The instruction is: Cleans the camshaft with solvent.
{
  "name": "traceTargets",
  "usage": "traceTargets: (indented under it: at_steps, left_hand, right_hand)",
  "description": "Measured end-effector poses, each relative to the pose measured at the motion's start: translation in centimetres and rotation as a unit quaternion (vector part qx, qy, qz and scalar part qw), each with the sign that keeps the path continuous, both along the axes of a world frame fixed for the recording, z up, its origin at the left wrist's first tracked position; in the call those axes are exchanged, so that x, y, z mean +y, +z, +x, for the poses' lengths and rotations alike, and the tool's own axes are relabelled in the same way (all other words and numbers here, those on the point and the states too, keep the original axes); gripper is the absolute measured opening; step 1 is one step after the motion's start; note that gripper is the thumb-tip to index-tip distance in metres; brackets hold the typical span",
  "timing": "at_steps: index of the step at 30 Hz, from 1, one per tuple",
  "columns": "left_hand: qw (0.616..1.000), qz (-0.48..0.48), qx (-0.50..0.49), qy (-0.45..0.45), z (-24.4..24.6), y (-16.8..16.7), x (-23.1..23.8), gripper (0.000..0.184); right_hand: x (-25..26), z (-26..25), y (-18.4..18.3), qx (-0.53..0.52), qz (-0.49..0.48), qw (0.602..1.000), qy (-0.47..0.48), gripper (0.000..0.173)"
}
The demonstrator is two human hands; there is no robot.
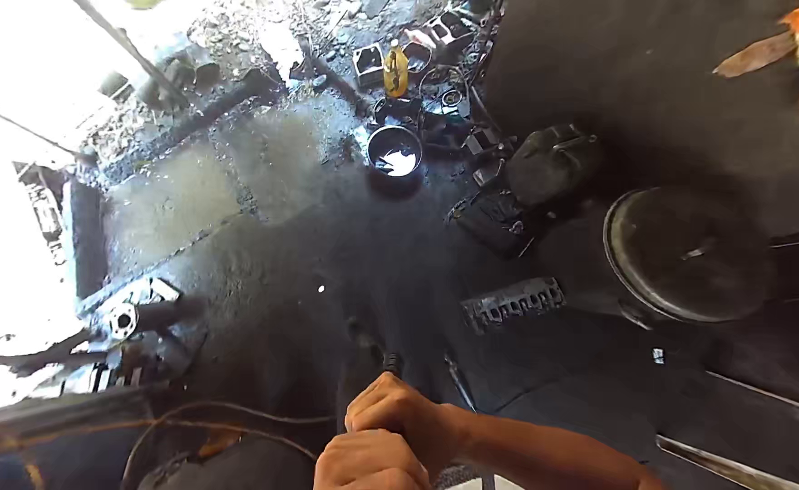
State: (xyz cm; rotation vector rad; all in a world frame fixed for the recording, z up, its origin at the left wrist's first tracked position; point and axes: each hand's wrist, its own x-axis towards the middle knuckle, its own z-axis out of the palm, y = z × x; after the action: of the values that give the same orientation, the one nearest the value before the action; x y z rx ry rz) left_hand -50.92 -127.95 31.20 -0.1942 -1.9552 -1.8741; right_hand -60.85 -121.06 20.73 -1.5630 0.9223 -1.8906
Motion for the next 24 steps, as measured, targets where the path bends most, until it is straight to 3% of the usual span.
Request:
traceTargets:
  at_steps: [4,8,11,13,15,17,20,24]
  left_hand:
    - [0.997,0.020,0.035,-0.059,-10.4,-1.7,-10.9,0.083]
    - [0.993,0.006,0.086,-0.084,-22.4,-2.6,-19.5,0.069]
    - [0.990,0.007,0.078,-0.115,-30.6,-2.7,-24.5,0.063]
    - [0.991,0.009,0.047,-0.129,-35.6,-3.2,-27.6,0.060]
    - [0.988,0.034,0.017,-0.148,-41.4,-4.9,-30.9,0.059]
    - [0.987,0.052,-0.029,-0.150,-47.2,-7.2,-34.4,0.058]
    - [0.994,0.042,-0.057,-0.080,-55.8,-11.6,-38.3,0.044]
    - [0.996,0.028,-0.076,-0.037,-66.6,-18.1,-42.8,0.035]
  right_hand:
    - [-7.8,-9.9,5.7,-0.016,0.117,0.990,-0.075,0.030]
    - [-17.0,-19.0,4.0,0.002,0.009,0.982,-0.189,0.026]
    - [-21.5,-25.8,2.5,0.017,0.053,0.969,-0.241,0.021]
    - [-23.5,-30.7,-1.3,0.016,0.102,0.966,-0.238,0.046]
    - [-23.8,-37.4,-4.5,0.024,0.201,0.949,-0.242,0.093]
    - [-23.2,-43.0,-8.5,-0.027,0.331,0.898,-0.288,0.102]
    - [-21.6,-51.0,-15.3,-0.105,0.536,0.772,-0.324,0.086]
    - [-19.8,-59.7,-22.5,-0.167,0.644,0.671,-0.328,0.067]
